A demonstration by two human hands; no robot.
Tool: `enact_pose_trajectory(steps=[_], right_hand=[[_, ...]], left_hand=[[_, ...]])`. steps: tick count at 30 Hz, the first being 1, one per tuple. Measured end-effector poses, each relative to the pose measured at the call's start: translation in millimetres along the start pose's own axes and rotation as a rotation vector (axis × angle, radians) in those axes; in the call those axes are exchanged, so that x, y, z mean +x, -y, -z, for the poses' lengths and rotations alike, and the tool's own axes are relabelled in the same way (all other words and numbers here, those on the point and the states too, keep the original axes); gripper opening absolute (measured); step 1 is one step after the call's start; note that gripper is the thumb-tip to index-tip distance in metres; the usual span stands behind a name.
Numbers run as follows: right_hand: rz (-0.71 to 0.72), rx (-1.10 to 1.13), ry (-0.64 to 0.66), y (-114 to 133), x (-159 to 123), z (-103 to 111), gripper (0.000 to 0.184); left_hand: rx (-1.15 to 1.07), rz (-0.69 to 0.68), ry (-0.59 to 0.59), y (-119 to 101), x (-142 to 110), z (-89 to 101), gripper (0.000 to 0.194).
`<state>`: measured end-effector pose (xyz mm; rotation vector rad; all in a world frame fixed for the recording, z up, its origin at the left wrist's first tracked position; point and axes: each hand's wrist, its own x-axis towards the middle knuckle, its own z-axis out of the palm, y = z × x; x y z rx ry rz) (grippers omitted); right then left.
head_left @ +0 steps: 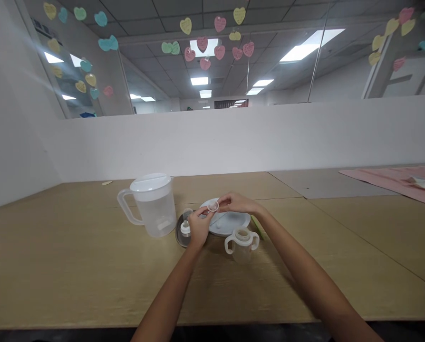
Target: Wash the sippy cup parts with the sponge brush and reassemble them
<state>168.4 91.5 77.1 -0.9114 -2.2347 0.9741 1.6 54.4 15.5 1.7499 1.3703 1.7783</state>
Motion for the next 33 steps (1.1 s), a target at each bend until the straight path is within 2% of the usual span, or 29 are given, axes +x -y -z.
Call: enact_pose_trajectory(steps=[5, 8, 10, 13, 16, 20, 25, 29, 33], right_hand=[[0.004, 0.147, -0.027, -10.1, 7.6, -9.6, 0.041], [-0.033, 0.211, -0.022, -14.5, 8.4, -9.8, 0.039], [-0.051, 0.270, 0.023, -18.0, 7.4, -7.7, 0.038], [-0.078, 0.301, 0.121, -25.6, 5.5, -3.5, 0.032], [-0.112, 0.192, 0.186, -35.1, 4.3, 1.6, 0.025], [-0.175, -0.075, 0.255, -44.7, 3.5, 8.3, 0.018], [-0.335, -0.516, 0.102, -52.9, 7.2, 3.6, 0.018], [-0.348, -0.555, 0.054, -60.1, 11.0, -7.8, 0.016], [-0.317, -0.497, 0.105, -64.3, 12.5, -15.9, 0.016]], left_hand=[[0.076, -0.002, 0.030, 5.8, 2.0, 0.0, 0.023], [0.143, -0.059, 0.041, 6.8, 1.5, 1.8, 0.027], [0.241, -0.179, 0.065, 7.8, 0.9, 5.3, 0.026], [0.457, -0.433, 0.111, 11.4, 0.3, 13.4, 0.024], [0.595, -0.538, 0.108, 17.4, 1.2, 21.8, 0.025], [0.641, -0.504, 0.035, 26.1, 5.9, 28.9, 0.027], [0.698, -0.402, -0.036, 33.6, 11.5, 33.7, 0.027], [0.751, -0.338, -0.020, 34.7, 12.4, 36.0, 0.026], [0.777, -0.306, -0.001, 33.9, 12.3, 35.3, 0.027]])
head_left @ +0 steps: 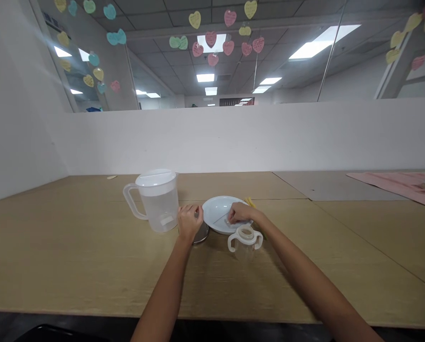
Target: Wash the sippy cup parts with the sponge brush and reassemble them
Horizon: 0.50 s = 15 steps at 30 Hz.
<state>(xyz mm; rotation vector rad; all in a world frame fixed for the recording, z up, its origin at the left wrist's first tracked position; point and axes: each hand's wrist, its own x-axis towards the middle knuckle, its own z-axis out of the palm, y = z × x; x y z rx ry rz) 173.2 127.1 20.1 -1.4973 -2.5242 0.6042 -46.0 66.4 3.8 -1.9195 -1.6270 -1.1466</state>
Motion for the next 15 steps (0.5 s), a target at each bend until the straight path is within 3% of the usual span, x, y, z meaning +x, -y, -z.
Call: enact_pose_trajectory(steps=[10, 15], right_hand=[[0.193, 0.268, 0.126, -3.0, 5.8, -11.1, 0.023], [0.168, 0.560, -0.058, 2.1, -0.9, 7.3, 0.032]], left_hand=[[0.057, 0.056, 0.007, -0.9, 1.9, -0.9, 0.030], [0.083, 0.103, 0.040, -0.4, 3.3, -0.6, 0.034]])
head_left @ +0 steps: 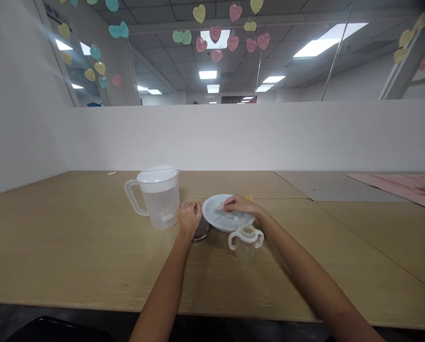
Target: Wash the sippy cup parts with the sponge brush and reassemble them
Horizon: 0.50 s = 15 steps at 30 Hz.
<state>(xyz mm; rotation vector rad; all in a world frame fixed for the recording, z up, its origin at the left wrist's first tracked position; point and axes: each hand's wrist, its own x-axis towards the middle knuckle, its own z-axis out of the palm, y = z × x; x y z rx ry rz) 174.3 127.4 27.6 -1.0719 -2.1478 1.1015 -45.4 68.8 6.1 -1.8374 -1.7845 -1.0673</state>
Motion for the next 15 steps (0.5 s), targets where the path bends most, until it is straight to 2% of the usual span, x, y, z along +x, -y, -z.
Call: enact_pose_trajectory(steps=[2, 7, 11, 15], right_hand=[[0.019, 0.129, -0.113, 10.9, -3.7, 6.9, 0.035], [0.121, 0.406, -0.275, 50.3, -23.6, 20.7, 0.037], [0.190, 0.344, -0.228, 79.8, -49.0, 32.8, 0.031], [0.192, 0.171, -0.108, 94.4, -71.4, 45.7, 0.026]], left_hand=[[0.010, 0.023, 0.023, 0.2, 0.2, -0.4, 0.037], [-0.006, 0.097, 0.081, 1.2, 0.3, -1.8, 0.037], [-0.052, 0.142, 0.099, 2.4, 0.7, -2.9, 0.032], [-0.072, 0.135, 0.157, 5.3, 1.1, -6.3, 0.027]])
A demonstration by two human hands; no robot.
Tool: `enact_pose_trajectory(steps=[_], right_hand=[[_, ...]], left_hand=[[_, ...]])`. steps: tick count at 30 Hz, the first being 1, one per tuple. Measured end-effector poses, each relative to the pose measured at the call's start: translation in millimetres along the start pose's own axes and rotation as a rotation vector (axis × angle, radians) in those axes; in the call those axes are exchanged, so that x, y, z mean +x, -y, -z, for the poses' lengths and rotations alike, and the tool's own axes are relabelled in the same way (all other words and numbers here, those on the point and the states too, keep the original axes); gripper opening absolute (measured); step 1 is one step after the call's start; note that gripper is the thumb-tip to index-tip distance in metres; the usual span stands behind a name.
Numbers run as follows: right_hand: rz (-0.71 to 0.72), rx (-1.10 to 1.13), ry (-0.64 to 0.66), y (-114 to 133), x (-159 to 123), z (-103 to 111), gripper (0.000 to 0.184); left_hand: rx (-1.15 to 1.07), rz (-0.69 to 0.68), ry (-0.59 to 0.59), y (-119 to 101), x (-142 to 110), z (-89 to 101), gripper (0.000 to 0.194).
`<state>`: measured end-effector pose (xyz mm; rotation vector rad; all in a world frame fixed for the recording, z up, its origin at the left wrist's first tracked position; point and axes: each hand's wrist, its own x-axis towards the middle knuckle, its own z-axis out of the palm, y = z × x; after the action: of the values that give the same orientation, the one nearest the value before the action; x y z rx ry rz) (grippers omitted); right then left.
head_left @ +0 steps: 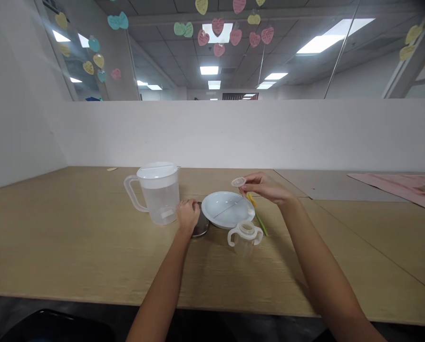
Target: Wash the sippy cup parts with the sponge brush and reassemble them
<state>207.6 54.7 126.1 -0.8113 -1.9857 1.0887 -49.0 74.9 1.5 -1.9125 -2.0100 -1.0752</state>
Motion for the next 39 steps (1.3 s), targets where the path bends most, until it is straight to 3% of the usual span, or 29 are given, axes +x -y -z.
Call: enact_pose_trajectory(steps=[8, 16, 23, 27, 39], right_hand=[[-0.053, -0.081, 0.213, 5.7, -6.3, 2.0, 0.034], [-0.017, -0.042, 0.138, 4.9, -6.4, 5.2, 0.030], [-0.038, -0.064, 0.199, 5.9, -7.3, 6.7, 0.028], [-0.040, -0.048, 0.198, 6.0, -7.4, 5.7, 0.029], [-0.030, -0.016, 0.235, 4.1, -4.9, 3.3, 0.028]], left_hand=[[0.054, 0.033, 0.118, 5.2, 2.5, -5.8, 0.027], [0.098, 0.040, 0.152, 9.6, 2.8, -10.5, 0.021], [0.083, 0.045, 0.142, 9.4, 3.4, -9.4, 0.020], [0.064, 0.063, 0.101, 6.7, 2.9, -4.5, 0.023], [-0.136, -0.021, -0.196, 4.5, 2.0, -0.7, 0.025]])
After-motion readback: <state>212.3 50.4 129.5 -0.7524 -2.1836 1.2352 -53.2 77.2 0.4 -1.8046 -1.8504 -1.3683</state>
